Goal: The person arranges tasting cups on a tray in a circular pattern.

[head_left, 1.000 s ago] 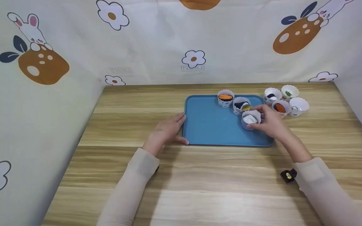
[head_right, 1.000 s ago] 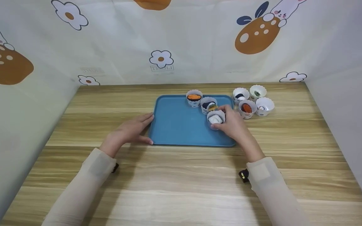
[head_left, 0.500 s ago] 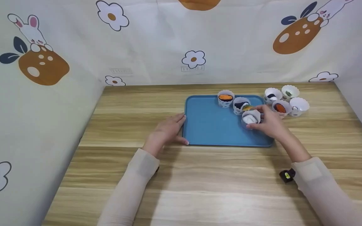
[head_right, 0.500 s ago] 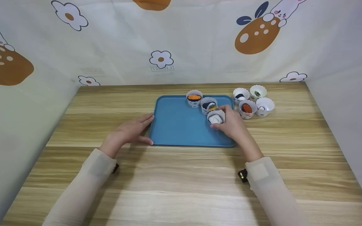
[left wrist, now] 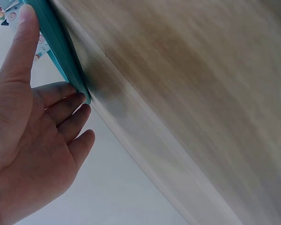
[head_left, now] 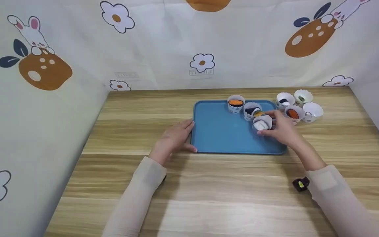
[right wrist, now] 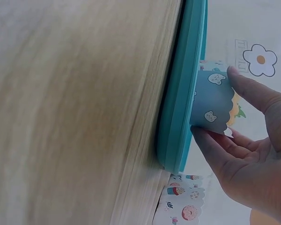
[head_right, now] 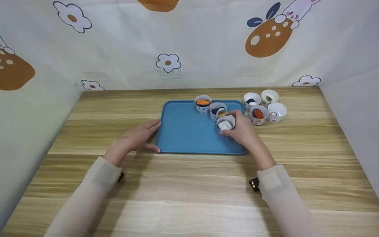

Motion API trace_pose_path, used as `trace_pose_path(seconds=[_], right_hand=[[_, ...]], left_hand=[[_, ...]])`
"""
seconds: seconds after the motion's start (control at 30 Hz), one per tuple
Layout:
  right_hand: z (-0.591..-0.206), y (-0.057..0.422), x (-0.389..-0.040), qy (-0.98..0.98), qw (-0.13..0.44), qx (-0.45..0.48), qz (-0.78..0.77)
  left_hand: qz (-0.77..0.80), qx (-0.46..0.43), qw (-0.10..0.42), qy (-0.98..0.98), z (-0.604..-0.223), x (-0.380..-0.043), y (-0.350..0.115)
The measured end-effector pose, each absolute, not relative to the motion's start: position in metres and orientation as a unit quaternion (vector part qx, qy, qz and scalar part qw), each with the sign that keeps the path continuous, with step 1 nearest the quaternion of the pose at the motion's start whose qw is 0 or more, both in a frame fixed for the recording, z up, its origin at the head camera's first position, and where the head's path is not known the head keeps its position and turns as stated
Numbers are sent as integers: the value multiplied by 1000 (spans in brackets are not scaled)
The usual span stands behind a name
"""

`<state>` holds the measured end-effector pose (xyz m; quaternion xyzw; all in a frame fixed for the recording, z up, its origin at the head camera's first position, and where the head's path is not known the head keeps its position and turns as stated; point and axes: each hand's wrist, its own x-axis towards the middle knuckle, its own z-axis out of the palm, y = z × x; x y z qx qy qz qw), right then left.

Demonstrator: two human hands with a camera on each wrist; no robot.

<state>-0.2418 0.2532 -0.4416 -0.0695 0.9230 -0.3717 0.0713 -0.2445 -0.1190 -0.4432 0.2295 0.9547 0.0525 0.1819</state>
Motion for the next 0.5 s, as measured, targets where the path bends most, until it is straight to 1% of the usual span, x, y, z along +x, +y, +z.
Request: trace_pose_path(seconds=[0.3, 0.5], right_hand=[[-437, 260, -239, 908, 81, -65, -407], [-434, 265, -238, 907, 75, -71, -409]], left_hand=[[59, 223, 182, 956, -442, -243, -118], [69, 223, 186, 954, -443, -243, -119]])
